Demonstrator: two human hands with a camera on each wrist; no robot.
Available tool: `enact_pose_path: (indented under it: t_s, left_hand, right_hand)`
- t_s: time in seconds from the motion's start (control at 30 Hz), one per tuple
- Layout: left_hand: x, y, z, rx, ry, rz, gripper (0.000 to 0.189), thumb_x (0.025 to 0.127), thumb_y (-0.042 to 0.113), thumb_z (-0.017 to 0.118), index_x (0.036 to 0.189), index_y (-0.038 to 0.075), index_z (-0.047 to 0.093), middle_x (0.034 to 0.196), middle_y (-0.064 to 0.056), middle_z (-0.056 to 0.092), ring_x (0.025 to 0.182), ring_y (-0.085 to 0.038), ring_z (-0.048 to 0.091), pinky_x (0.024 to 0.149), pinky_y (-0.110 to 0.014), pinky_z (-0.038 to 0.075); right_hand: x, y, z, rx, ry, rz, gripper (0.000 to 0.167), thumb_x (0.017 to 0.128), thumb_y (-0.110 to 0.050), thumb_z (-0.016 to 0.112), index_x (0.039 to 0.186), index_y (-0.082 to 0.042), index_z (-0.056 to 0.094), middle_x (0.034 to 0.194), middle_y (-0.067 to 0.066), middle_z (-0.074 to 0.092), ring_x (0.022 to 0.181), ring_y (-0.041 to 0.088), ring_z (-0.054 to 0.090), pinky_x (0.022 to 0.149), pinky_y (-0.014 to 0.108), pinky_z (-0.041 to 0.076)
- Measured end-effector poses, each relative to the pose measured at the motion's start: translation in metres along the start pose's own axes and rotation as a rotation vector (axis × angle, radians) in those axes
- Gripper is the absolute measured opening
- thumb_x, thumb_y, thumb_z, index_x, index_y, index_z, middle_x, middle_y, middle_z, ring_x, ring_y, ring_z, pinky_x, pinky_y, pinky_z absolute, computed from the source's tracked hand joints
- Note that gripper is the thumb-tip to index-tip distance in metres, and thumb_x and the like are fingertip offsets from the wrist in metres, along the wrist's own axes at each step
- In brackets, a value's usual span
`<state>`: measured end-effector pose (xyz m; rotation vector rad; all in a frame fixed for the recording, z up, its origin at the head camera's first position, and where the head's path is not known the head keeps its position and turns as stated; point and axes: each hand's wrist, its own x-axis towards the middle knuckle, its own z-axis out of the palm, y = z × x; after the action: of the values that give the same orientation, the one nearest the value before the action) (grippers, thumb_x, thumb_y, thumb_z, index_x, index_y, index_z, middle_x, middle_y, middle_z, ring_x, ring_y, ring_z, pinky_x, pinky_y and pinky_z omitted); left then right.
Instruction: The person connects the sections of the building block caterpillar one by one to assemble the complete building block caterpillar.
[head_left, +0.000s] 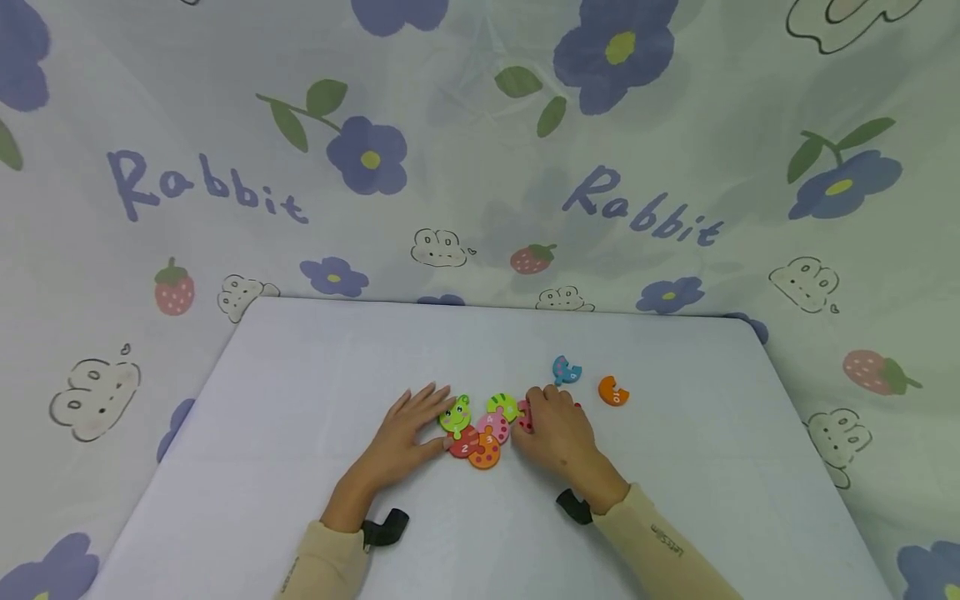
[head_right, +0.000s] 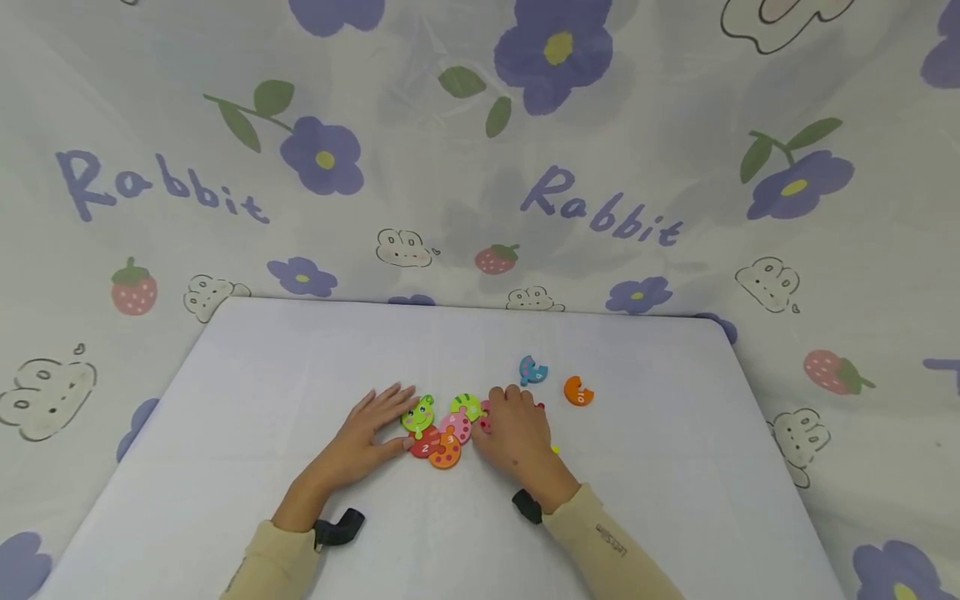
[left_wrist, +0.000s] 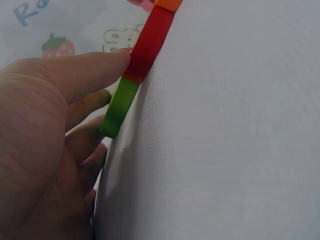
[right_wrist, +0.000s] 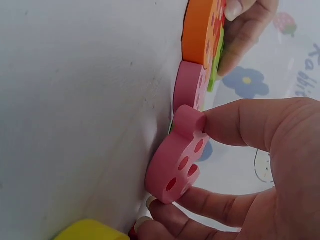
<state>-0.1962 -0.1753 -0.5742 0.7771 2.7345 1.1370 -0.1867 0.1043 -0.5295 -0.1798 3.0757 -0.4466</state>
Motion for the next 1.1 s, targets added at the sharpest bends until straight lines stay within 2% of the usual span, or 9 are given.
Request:
enact_pose_path:
  t_s: [0.23,0.53,0.83,1.1]
  left_hand:
    - [0.0004,0.0013,-0.0005,0.005,0.009,0.004,0.066,0.096,0.030,0.077,0.155,0.016,0.053,0.165,0.000,0.040,0.158,-0.027,0.023,0.128,-0.054,0.004]
    - [0.0001,0.0019,-0.0011,-0.001,-0.003,-0.018,0.066,0.097,0.031,0.077,0.156,0.018,0.052,0.166,0.003,0.039,0.158,-0.024,0.022,0.129,-0.050,0.002]
    - [-0.0016,0.0028,0.0004,-0.006,0.013,-0.002,0.065,0.097,0.030,0.077,0.156,0.017,0.052,0.166,0.000,0.039,0.158,-0.027,0.022,0.129,-0.052,0.002]
    - [-0.0039,0.0037,0.0024,0.016,0.020,0.011,0.058,0.102,0.025,0.071,0.156,0.016,0.052,0.165,-0.002,0.040,0.158,-0.029,0.024,0.129,-0.054,0.005]
  right_hand:
    - [0.0014,-0.0034,-0.0002,-0.002,0.003,0.014,0.045,0.089,-0.038,0.076,0.116,-0.003,0.066,0.098,0.010,0.060,0.088,0.027,0.054,0.071,0.041,0.056]
    - [0.0027,-0.0018,-0.0009,-0.012,-0.009,0.003,0.045,0.090,-0.040,0.075,0.114,-0.004,0.066,0.097,0.010,0.061,0.089,0.027,0.055,0.077,0.047,0.056]
    - [0.0013,0.0007,-0.0029,-0.003,-0.010,-0.021,0.038,0.088,-0.038,0.075,0.108,-0.006,0.065,0.090,0.006,0.057,0.086,0.025,0.053,0.073,0.042,0.054]
    - [-0.0010,0.0021,-0.0042,0.036,-0.008,-0.012,0.033,0.086,-0.036,0.075,0.099,-0.008,0.062,0.082,0.002,0.051,0.079,0.023,0.051,0.067,0.038,0.050]
